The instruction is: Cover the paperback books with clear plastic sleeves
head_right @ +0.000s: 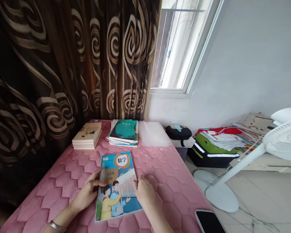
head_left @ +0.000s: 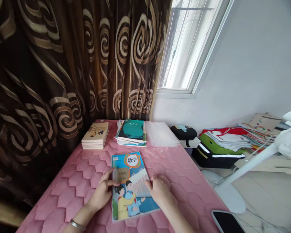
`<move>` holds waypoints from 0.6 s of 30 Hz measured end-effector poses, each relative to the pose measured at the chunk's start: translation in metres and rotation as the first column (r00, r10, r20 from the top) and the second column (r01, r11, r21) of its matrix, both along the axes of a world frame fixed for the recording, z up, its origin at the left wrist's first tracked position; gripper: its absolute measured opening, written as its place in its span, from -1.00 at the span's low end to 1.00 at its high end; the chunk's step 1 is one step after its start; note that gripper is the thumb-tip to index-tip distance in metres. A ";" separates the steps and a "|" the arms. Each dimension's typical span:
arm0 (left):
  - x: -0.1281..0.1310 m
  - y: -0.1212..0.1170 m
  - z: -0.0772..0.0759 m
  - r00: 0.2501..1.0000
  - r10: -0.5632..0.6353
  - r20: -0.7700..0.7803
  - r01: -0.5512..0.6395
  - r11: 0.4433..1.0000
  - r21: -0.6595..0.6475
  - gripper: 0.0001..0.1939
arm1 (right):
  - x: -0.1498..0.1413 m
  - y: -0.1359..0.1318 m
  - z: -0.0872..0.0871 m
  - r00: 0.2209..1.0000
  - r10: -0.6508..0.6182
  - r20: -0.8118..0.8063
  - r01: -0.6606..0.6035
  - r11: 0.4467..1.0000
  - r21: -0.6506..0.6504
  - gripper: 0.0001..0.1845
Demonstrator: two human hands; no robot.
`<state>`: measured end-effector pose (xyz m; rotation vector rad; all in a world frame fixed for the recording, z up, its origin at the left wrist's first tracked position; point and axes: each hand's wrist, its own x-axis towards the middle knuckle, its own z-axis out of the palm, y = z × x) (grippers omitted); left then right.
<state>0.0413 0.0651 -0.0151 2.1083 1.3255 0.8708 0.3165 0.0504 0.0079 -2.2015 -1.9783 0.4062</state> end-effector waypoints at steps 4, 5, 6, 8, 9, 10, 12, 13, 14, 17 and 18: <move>0.012 0.023 0.007 0.959 0.280 0.030 -0.272 0.948 -0.163 -0.62 | -0.004 -0.004 0.004 0.998 -0.040 -0.057 0.039 0.999 -0.017 -0.74; 0.017 0.027 0.009 0.946 0.323 0.019 -0.315 0.931 -0.182 -0.64 | -0.004 -0.003 0.003 0.997 -0.045 -0.057 0.044 0.999 -0.016 -0.75; 0.023 0.031 0.011 0.937 0.350 0.012 -0.341 0.920 -0.190 -0.65 | -0.003 -0.002 0.003 0.997 -0.044 -0.056 0.044 0.999 -0.015 -0.75; 0.035 0.035 0.011 0.928 0.373 0.012 -0.364 0.912 -0.188 -0.68 | 0.000 0.001 0.000 0.998 -0.030 -0.057 0.030 1.000 -0.010 -0.74; 0.041 0.036 0.010 0.925 0.380 0.015 -0.371 0.910 -0.183 -0.69 | 0.001 0.003 -0.002 0.998 -0.019 -0.059 0.018 1.000 -0.005 -0.74; 0.046 0.036 0.009 0.921 0.390 0.020 -0.380 0.908 -0.177 -0.68 | 0.003 0.004 -0.004 0.998 -0.007 -0.064 0.007 1.000 0.000 -0.73; 0.053 0.034 0.006 0.916 0.399 0.036 -0.389 0.908 -0.157 -0.67 | 0.006 0.006 -0.008 0.997 0.005 -0.077 -0.004 1.000 0.011 -0.74; 0.055 0.033 0.005 0.917 0.398 0.043 -0.388 0.910 -0.146 -0.66 | 0.007 0.007 -0.010 0.996 0.005 -0.088 -0.003 1.000 0.021 -0.75; 0.055 0.031 0.005 0.919 0.390 0.057 -0.380 0.916 -0.130 -0.67 | 0.009 0.007 -0.013 0.995 0.002 -0.105 0.002 0.999 0.036 -0.77; 0.053 0.027 0.003 0.929 0.326 0.177 -0.323 0.945 -0.047 -0.70 | 0.011 0.011 -0.021 0.977 -0.018 -0.213 0.045 0.992 0.120 -0.84; 0.051 0.026 0.004 0.925 0.296 0.238 -0.302 0.953 -0.013 -0.72 | 0.012 0.013 -0.024 0.963 -0.027 -0.268 0.070 0.986 0.153 -0.81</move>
